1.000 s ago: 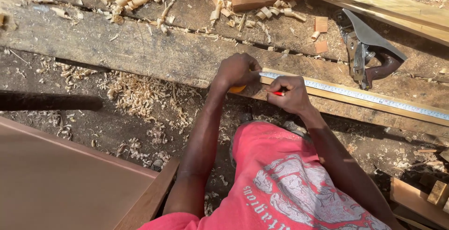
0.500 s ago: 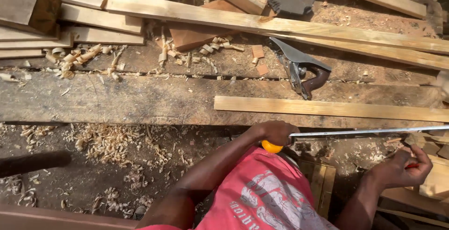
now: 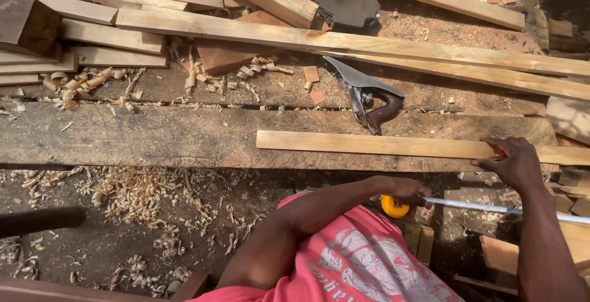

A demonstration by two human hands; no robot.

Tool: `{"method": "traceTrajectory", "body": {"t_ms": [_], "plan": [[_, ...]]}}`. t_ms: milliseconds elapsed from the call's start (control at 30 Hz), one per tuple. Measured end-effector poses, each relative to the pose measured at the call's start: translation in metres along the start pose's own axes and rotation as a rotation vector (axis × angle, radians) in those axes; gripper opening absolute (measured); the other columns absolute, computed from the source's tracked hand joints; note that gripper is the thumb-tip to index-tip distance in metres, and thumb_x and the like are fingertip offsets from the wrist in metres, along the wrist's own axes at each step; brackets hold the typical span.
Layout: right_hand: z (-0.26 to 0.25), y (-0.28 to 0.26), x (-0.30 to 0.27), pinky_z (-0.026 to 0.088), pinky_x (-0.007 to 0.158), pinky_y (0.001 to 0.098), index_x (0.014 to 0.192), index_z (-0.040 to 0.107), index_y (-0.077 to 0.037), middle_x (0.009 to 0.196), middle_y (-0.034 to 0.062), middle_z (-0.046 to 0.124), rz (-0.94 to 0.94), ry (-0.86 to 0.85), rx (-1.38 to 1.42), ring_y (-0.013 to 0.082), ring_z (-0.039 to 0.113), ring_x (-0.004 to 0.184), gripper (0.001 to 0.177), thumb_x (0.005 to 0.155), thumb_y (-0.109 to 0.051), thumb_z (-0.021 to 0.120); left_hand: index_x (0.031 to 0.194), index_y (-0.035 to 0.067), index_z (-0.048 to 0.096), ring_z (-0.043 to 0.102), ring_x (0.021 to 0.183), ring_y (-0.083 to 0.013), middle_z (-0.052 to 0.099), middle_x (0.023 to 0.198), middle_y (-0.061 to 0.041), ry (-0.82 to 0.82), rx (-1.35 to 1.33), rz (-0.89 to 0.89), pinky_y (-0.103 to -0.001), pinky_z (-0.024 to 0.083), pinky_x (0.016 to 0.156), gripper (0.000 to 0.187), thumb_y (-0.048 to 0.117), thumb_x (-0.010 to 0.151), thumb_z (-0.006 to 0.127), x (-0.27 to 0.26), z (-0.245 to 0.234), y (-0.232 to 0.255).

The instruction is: Measuring and marking wooden planks using a tape measure and pencil in a workshop environment.

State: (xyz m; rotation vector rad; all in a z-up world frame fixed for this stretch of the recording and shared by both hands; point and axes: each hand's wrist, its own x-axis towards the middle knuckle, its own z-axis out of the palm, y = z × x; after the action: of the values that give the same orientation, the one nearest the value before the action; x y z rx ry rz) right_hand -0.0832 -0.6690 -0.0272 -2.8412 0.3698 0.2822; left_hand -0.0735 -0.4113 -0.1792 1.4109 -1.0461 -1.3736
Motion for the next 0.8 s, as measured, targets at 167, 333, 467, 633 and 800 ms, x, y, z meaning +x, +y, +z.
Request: {"method": "traceTrajectory", "body": {"t_ms": [167, 333, 467, 633, 800], "plan": [[-0.001, 0.019, 0.016, 0.051, 0.090, 0.0409, 0.138, 0.069, -0.017, 0.112, 0.0132, 0.072, -0.277, 0.055, -0.137, 0.0301, 0.059, 0.109, 0.079, 0.066, -0.046, 0.088, 0.109, 0.009, 0.076, 0.070, 0.064, -0.0127, 0.082, 0.089, -0.002, -0.055, 0.144, -0.024, -0.032, 0.051, 0.065, 0.025, 0.018, 0.100, 0.055, -0.003, 0.002, 0.034], [-0.028, -0.024, 0.047, 0.051, 0.076, 0.0363, 0.118, 0.079, -0.019, 0.081, 0.0024, 0.067, -0.661, 0.465, -0.400, 0.0233, 0.062, 0.082, 0.064, 0.063, -0.049, 0.094, 0.123, 0.009, 0.074, 0.079, 0.085, -0.0152, 0.085, 0.083, -0.001, -0.148, 0.220, -0.053, -0.035, 0.059, 0.083, 0.034, 0.018, 0.100, 0.050, -0.007, -0.006, 0.088], [-0.064, -0.082, 0.097, 0.052, 0.078, 0.0338, 0.116, 0.082, -0.021, 0.093, 0.0020, 0.073, -0.703, 0.685, -0.448, 0.0217, 0.067, 0.088, 0.061, 0.064, -0.050, 0.097, 0.093, 0.016, 0.077, 0.062, 0.067, -0.0130, 0.078, 0.076, 0.001, -0.021, 0.315, -0.039, -0.031, 0.047, 0.063, 0.027, 0.028, 0.093, 0.052, -0.003, -0.021, 0.117], [-0.075, -0.167, 0.180, 0.057, 0.079, 0.0344, 0.125, 0.078, -0.026, 0.092, -0.0003, 0.076, -0.712, 0.526, -0.429, 0.0190, 0.067, 0.089, 0.063, 0.073, -0.060, 0.088, 0.087, 0.015, 0.079, 0.071, 0.068, -0.0132, 0.083, 0.069, 0.002, 0.066, 0.263, 0.019, -0.032, 0.051, 0.070, 0.036, 0.035, 0.095, 0.049, -0.026, -0.060, 0.127], [-0.079, -0.247, 0.218, 0.055, 0.087, 0.0452, 0.114, 0.080, -0.024, 0.125, 0.0122, 0.074, -0.635, -0.036, -0.025, 0.0308, 0.067, 0.112, 0.055, 0.069, -0.056, 0.085, 0.102, 0.016, 0.078, 0.073, 0.078, -0.0098, 0.082, 0.078, 0.004, 0.340, 0.087, 0.093, -0.029, 0.051, 0.079, 0.034, 0.036, 0.102, 0.050, -0.096, -0.093, 0.134]]}}
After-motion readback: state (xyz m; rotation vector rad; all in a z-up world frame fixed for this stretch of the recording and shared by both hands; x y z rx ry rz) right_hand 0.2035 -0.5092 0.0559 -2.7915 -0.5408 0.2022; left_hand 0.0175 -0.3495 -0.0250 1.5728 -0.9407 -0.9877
